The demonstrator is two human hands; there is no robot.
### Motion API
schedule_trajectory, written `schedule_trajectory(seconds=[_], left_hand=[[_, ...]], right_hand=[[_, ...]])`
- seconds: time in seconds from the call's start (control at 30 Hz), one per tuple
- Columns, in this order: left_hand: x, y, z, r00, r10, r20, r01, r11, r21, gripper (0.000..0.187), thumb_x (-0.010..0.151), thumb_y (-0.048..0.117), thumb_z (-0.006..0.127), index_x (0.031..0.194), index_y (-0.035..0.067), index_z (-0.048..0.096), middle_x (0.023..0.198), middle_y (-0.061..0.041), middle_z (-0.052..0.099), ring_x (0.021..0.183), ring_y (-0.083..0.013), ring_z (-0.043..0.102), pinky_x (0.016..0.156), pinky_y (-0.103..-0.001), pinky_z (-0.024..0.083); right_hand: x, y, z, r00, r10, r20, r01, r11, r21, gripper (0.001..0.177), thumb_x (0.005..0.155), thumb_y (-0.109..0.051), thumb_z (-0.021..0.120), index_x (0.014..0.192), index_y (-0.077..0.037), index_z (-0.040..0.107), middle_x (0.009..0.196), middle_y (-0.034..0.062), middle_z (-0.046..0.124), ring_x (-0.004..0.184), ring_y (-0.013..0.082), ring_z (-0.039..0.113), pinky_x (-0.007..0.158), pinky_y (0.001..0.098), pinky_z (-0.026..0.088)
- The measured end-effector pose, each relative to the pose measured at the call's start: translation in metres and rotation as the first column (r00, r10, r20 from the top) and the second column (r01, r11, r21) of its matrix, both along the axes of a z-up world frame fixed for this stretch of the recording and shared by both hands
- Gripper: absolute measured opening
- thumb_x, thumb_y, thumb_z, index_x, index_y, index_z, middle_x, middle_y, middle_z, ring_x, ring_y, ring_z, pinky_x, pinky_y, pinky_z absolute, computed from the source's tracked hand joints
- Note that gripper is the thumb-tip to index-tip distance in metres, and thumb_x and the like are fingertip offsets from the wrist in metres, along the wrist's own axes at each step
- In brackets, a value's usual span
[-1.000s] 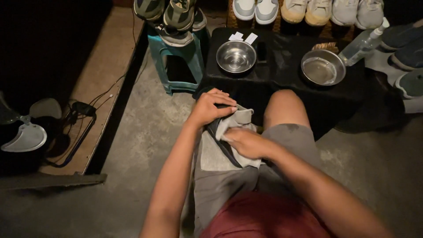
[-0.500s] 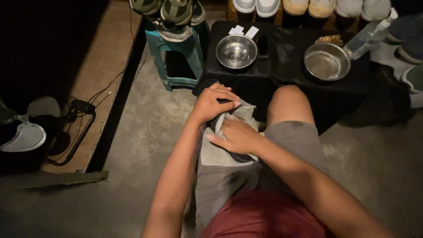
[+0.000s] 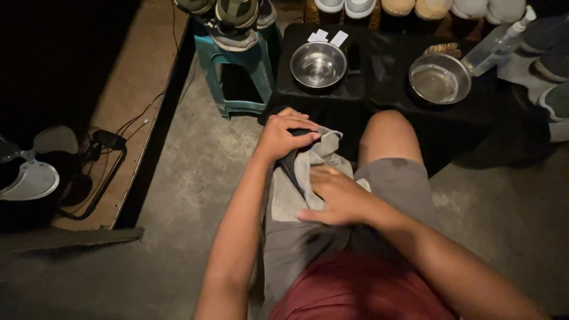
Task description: The person scrubs the sole and sides of a black sandal with a brush before wiping the interior and exterior surfaces with a cloth.
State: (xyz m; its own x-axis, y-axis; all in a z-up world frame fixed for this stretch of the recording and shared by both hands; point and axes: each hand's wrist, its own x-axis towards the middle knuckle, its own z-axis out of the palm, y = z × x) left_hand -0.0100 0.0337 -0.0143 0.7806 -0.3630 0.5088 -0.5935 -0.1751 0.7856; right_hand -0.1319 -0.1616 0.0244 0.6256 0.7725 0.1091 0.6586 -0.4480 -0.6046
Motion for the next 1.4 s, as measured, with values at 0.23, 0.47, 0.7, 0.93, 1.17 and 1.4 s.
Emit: schedule_trajectory(seconds=[0.23,0.47,0.7,0.93,1.17,1.4], left_hand=[[0.003,0.001,0.011,0.998,0.017,-0.069,-0.016,1.0,0.025,0.015,0.079,0.023,0.091,0.092,0.02,0.085,0.096,0.001,0.082,0.104,-0.0229,0.073,0.107,-0.036,0.051],[-0.004,0.0,0.01,0.994,0.023,-0.108,-0.017,0.999,0.05,0.016,0.082,0.024,0.089,0.095,0.018,0.084,0.1,0.0,0.081,0.111,-0.0257,0.07,0.118,-0.04,0.042],[-0.003,0.006,-0.001,0.993,0.088,-0.084,-0.074,0.985,0.157,0.016,0.084,0.028,0.085,0.097,0.019,0.084,0.101,-0.006,0.081,0.114,-0.0263,0.071,0.119,-0.039,0.043],[-0.018,-0.004,0.037,0.992,0.04,-0.12,-0.017,0.981,0.192,0.014,0.083,0.027,0.084,0.095,0.019,0.084,0.103,0.0,0.081,0.111,-0.0228,0.072,0.115,-0.038,0.046],[-0.008,-0.006,0.041,0.971,0.142,-0.193,-0.062,0.927,0.37,0.018,0.084,0.039,0.078,0.094,0.025,0.083,0.101,0.009,0.081,0.111,-0.0187,0.07,0.108,-0.038,0.051],[0.008,-0.019,0.013,0.957,0.28,-0.078,-0.178,0.777,0.603,0.031,0.073,0.055,0.075,0.087,0.028,0.084,0.089,-0.003,0.078,0.087,-0.034,0.071,0.082,-0.045,0.06]], right_hand=[[-0.041,-0.032,0.027,0.996,-0.027,0.081,0.049,0.955,-0.291,0.075,0.08,-0.079,0.069,0.068,-0.005,0.07,0.075,0.0131,0.073,0.087,0.0305,0.071,0.097,0.043,0.046],[0.038,0.044,0.049,0.995,-0.098,-0.024,0.083,0.927,-0.367,0.116,0.078,-0.093,0.05,0.127,0.012,0.058,0.127,0.0334,0.063,0.121,0.0453,0.062,0.12,0.0539,0.028],[0.059,0.071,0.088,0.866,-0.367,-0.34,0.275,0.917,-0.289,0.095,0.093,-0.077,0.03,0.137,0.003,0.059,0.143,0.0231,0.059,0.137,0.0373,0.054,0.121,0.0524,0.032],[-0.003,0.028,0.018,0.973,-0.23,-0.006,0.21,0.9,-0.381,0.105,0.093,-0.082,0.044,0.13,0.015,0.054,0.133,0.0384,0.057,0.131,0.0475,0.053,0.116,0.0549,0.028],[0.0,-0.008,-0.007,0.991,-0.125,0.039,0.129,0.882,-0.453,0.101,0.092,-0.08,0.046,0.135,0.011,0.051,0.147,0.0361,0.046,0.146,0.0445,0.038,0.125,0.0506,0.018],[0.071,0.017,-0.058,0.957,-0.252,-0.145,0.185,0.913,-0.362,0.1,0.1,-0.074,0.031,0.146,0.014,0.044,0.151,0.031,0.048,0.149,0.041,0.036,0.126,0.0508,0.013]])
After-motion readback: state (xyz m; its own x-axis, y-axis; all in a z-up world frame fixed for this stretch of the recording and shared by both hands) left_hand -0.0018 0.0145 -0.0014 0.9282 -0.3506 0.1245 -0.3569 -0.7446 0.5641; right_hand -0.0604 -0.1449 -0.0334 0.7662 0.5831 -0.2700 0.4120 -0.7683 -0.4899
